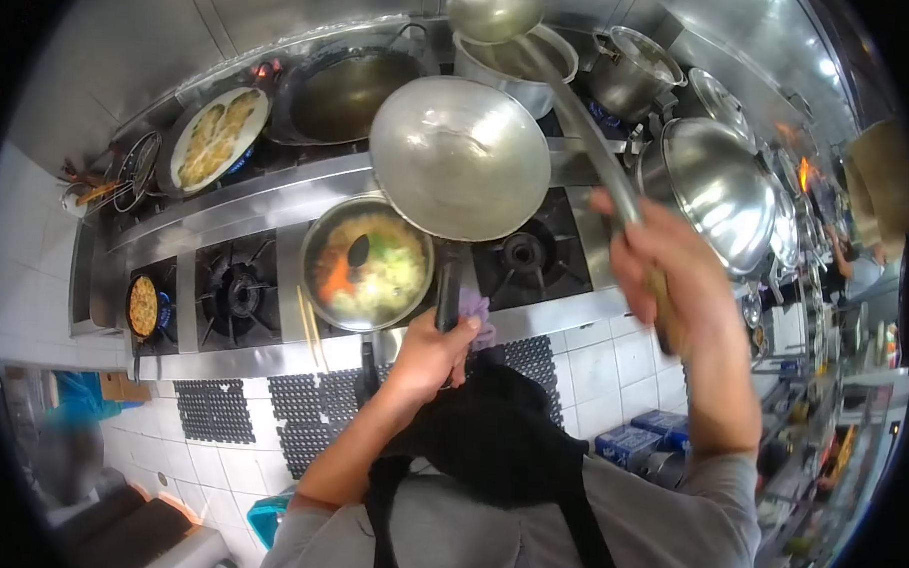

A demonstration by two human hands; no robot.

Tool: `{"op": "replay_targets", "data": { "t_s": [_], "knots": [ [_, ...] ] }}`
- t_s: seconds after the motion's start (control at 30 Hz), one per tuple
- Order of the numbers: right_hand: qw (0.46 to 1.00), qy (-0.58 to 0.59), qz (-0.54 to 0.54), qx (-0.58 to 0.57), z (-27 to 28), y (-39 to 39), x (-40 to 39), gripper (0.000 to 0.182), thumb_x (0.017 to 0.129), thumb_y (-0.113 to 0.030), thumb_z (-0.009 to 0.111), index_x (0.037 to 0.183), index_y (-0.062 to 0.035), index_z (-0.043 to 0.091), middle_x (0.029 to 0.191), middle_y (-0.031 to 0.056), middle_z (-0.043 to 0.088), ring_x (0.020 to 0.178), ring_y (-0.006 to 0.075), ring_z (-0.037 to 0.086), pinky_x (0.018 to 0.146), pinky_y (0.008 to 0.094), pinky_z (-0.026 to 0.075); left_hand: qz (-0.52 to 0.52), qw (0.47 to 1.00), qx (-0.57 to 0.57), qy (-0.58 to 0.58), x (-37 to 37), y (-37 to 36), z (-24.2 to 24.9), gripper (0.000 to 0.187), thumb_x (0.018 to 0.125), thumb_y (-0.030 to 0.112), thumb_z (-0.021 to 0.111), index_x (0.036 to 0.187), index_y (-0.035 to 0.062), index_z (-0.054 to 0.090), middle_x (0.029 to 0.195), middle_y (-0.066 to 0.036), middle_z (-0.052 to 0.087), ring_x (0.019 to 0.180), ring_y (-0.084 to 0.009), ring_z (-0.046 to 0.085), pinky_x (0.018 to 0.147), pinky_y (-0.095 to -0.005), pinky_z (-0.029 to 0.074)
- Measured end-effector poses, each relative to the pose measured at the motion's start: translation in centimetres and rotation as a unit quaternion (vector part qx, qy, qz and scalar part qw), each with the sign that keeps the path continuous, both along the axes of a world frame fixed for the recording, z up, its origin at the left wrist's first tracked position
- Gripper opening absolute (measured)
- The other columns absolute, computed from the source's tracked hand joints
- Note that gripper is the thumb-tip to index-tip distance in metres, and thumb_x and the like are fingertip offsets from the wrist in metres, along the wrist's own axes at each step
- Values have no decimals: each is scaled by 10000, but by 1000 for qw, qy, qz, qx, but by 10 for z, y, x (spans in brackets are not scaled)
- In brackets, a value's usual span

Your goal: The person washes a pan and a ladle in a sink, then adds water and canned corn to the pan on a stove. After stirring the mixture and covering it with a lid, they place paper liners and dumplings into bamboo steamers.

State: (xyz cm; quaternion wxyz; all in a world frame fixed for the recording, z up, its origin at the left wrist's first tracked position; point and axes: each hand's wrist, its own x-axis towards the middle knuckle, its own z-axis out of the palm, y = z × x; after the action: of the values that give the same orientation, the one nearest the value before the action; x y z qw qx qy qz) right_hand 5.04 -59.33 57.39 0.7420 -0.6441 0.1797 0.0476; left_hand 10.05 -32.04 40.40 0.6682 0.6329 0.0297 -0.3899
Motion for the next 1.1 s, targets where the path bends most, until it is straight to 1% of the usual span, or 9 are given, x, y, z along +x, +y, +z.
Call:
{"op": "replay_targets", "data": {
  "t_s": [0.1, 0.23, 0.3, 0.37, 0.43, 0.47, 0.53, 0.67, 1.1],
  "knots": [
    [966, 28, 46, -254, 0, -93, 80, 216, 1070, -234, 647, 1163, -40, 664, 799, 18, 599, 554, 128, 591, 484, 327, 485, -8, 999, -32, 20, 3, -71, -24, 304, 1074, 302, 755, 975, 56, 607, 645, -25, 588, 476, -151, 573, 448, -328, 449],
    [861, 52, 113, -493, -37, -190, 161, 286, 1003, -186, 640, 1199, 21, 666, 909, 157, 724, 655, 229, 729, 555, 421, 569, 9, 997, -64, 46, 6, -133, -47, 306, 1070, 305, 765, 974, 61, 609, 658, -22, 558, 481, -171, 571, 431, -345, 437],
    [695, -36, 124, -708, -56, -211, 181, 322, 993, -160, 620, 1236, 45, 671, 988, 288, 764, 741, 315, 795, 633, 469, 606, 18, 996, -67, 55, 8, -151, -34, 298, 1070, 296, 767, 989, 58, 607, 664, -23, 544, 482, -170, 568, 423, -351, 435],
    [698, 13, 145, -701, -54, -219, 193, 365, 980, -148, 630, 1269, 72, 665, 1052, 376, 752, 805, 365, 817, 722, 498, 630, 30, 994, -71, 71, 8, -165, -28, 297, 1071, 290, 768, 997, 56, 601, 664, -21, 549, 476, -167, 559, 420, -352, 434],
    [770, 117, 181, -601, -55, -225, 211, 243, 1022, -136, 626, 1190, 40, 639, 770, 123, 697, 589, 262, 703, 560, 473, 595, 39, 994, -82, 66, 11, -176, -37, 298, 1072, 291, 767, 1000, 57, 598, 663, -20, 548, 472, -165, 554, 420, -350, 432],
    [770, 113, 185, -601, -56, -228, 218, 243, 1022, -136, 626, 1190, 40, 639, 770, 123, 697, 589, 262, 703, 560, 473, 595, 41, 993, -91, 61, 12, -178, -39, 298, 1073, 291, 767, 1002, 58, 595, 662, -18, 546, 468, -163, 548, 420, -347, 429],
    [936, 155, 130, -288, -54, -237, 228, 211, 1078, -170, 608, 1183, 11, 635, 772, 56, 674, 547, 176, 649, 521, 379, 598, 47, 994, -77, 63, 14, -180, -19, 302, 1073, 294, 768, 997, 62, 591, 661, -18, 546, 466, -162, 545, 421, -344, 429],
    [965, 204, 63, 151, -36, -256, 226, 241, 1134, -193, 583, 1224, 30, 576, 811, 7, 632, 574, 48, 591, 447, 192, 500, 38, 992, -97, 69, 24, -185, -31, 307, 1073, 306, 770, 987, 77, 584, 654, -14, 539, 469, -156, 547, 427, -341, 435],
    [962, 150, 97, 209, 14, -251, 126, 293, 1155, -222, 545, 1289, 23, 635, 811, 8, 621, 584, 56, 574, 433, 206, 489, 28, 988, -118, 91, 28, -180, -12, 315, 1073, 322, 767, 981, 84, 583, 637, -9, 532, 481, -148, 553, 432, -324, 425]
  ]
}}
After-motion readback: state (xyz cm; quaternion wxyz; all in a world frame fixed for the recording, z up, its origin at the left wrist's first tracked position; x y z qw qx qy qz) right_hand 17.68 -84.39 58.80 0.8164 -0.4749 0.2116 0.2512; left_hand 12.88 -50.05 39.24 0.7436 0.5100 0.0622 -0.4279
